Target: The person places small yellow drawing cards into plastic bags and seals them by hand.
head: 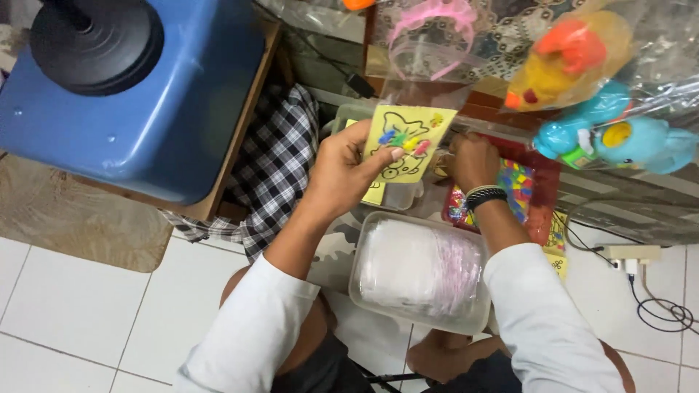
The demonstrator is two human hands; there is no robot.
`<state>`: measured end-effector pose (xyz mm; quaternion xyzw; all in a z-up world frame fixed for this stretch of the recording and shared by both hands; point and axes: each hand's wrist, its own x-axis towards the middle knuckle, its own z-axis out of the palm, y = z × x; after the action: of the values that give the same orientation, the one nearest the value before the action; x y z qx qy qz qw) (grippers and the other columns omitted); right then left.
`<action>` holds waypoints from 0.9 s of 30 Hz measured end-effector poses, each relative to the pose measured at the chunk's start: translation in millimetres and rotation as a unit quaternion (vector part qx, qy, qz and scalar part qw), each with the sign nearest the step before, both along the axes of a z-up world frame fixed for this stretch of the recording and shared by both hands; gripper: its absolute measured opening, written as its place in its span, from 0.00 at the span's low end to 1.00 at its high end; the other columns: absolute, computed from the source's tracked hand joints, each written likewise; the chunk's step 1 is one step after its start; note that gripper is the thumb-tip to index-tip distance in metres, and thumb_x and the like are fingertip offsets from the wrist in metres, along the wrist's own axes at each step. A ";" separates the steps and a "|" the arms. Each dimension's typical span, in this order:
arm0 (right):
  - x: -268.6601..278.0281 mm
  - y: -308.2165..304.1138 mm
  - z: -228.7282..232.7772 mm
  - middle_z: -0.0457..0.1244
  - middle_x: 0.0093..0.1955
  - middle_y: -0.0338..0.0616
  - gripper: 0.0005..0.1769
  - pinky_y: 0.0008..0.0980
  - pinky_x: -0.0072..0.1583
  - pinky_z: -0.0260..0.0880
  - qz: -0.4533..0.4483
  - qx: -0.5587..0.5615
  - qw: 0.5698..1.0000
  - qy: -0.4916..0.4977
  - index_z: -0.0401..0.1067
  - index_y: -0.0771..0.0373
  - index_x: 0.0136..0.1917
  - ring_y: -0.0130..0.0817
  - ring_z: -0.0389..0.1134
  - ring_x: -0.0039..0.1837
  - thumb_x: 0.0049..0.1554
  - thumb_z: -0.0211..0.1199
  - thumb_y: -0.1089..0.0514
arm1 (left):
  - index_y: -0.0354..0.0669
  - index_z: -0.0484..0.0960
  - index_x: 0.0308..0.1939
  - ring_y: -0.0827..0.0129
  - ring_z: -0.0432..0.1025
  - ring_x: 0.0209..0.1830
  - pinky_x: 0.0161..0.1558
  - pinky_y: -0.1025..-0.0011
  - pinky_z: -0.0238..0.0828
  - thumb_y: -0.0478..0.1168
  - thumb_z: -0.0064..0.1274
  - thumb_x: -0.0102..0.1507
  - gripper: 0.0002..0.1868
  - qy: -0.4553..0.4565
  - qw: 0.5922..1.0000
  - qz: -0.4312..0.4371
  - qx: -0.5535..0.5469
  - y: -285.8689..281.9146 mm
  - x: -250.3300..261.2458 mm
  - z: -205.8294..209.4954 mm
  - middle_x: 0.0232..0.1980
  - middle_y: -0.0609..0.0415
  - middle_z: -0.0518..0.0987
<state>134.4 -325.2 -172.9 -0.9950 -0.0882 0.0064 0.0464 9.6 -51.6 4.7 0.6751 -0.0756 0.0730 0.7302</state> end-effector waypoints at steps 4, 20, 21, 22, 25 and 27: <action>10.9 -12.9 -10.6 0.69 0.45 0.44 0.07 0.52 0.51 0.77 -0.020 -0.027 0.999 0.007 0.81 0.45 0.48 0.55 0.75 0.48 0.55 0.68 0.48 | 0.39 0.84 0.48 0.77 0.76 0.36 0.41 0.68 0.79 0.33 0.63 0.62 0.11 -0.002 1.000 -0.003 -0.003 1.8 0.9 0.0 0.33 0.46 0.85; -134.2 -32.8 192.5 0.68 0.56 0.53 0.11 0.23 0.57 0.71 0.011 0.536 0.839 -0.099 0.62 0.68 0.53 0.32 0.70 0.55 0.65 0.59 0.78 | 0.36 0.82 0.37 0.75 0.65 0.23 0.27 0.74 0.63 0.33 0.60 0.61 0.04 -0.031 0.979 -0.026 0.197 -18.1 1.3 -3.9 0.27 0.59 0.76; -145.7 -31.9 210.2 0.66 0.58 0.55 0.11 0.24 0.62 0.72 0.008 0.558 0.818 -0.137 0.61 0.70 0.58 0.33 0.69 0.57 0.68 0.57 0.80 | 0.37 0.81 0.35 0.74 0.66 0.22 0.27 0.73 0.64 0.33 0.60 0.61 0.03 -0.036 0.974 -0.036 0.220 -23.1 0.3 -3.9 0.26 0.59 0.75; -150.8 -31.3 214.4 0.66 0.58 0.55 0.11 0.24 0.62 0.72 0.004 0.560 0.816 -0.142 0.61 0.70 0.58 0.33 0.69 0.57 0.68 0.57 0.80 | 0.37 0.81 0.35 0.74 0.66 0.22 0.27 0.73 0.64 0.33 0.60 0.61 0.03 -0.040 0.973 -0.041 0.223 -28.5 -0.7 -4.8 0.26 0.59 0.75; -158.9 -29.7 222.0 0.65 0.60 0.58 0.12 0.28 0.66 0.72 0.028 0.585 0.785 -0.203 0.59 0.68 0.60 0.39 0.70 0.61 0.69 0.58 0.76 | 0.36 0.80 0.35 0.72 0.63 0.19 0.25 0.71 0.62 0.31 0.60 0.60 0.04 -0.051 0.966 -0.068 0.245 -44.8 -3.7 -5.5 0.22 0.57 0.74; -155.1 -27.3 220.5 0.61 0.60 0.55 0.12 0.34 0.64 0.75 0.087 0.574 0.783 -0.222 0.62 0.71 0.56 0.45 0.71 0.59 0.66 0.60 0.80 | 0.36 0.81 0.38 0.73 0.63 0.20 0.26 0.73 0.64 0.31 0.59 0.61 0.03 -0.034 0.964 -0.095 0.245 -54.0 -6.1 -2.9 0.23 0.58 0.75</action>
<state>-20.7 -352.6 47.5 -0.7461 -0.1701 -0.2627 0.5877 3.5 -105.5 1.8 0.8204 -0.1800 0.0051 0.5427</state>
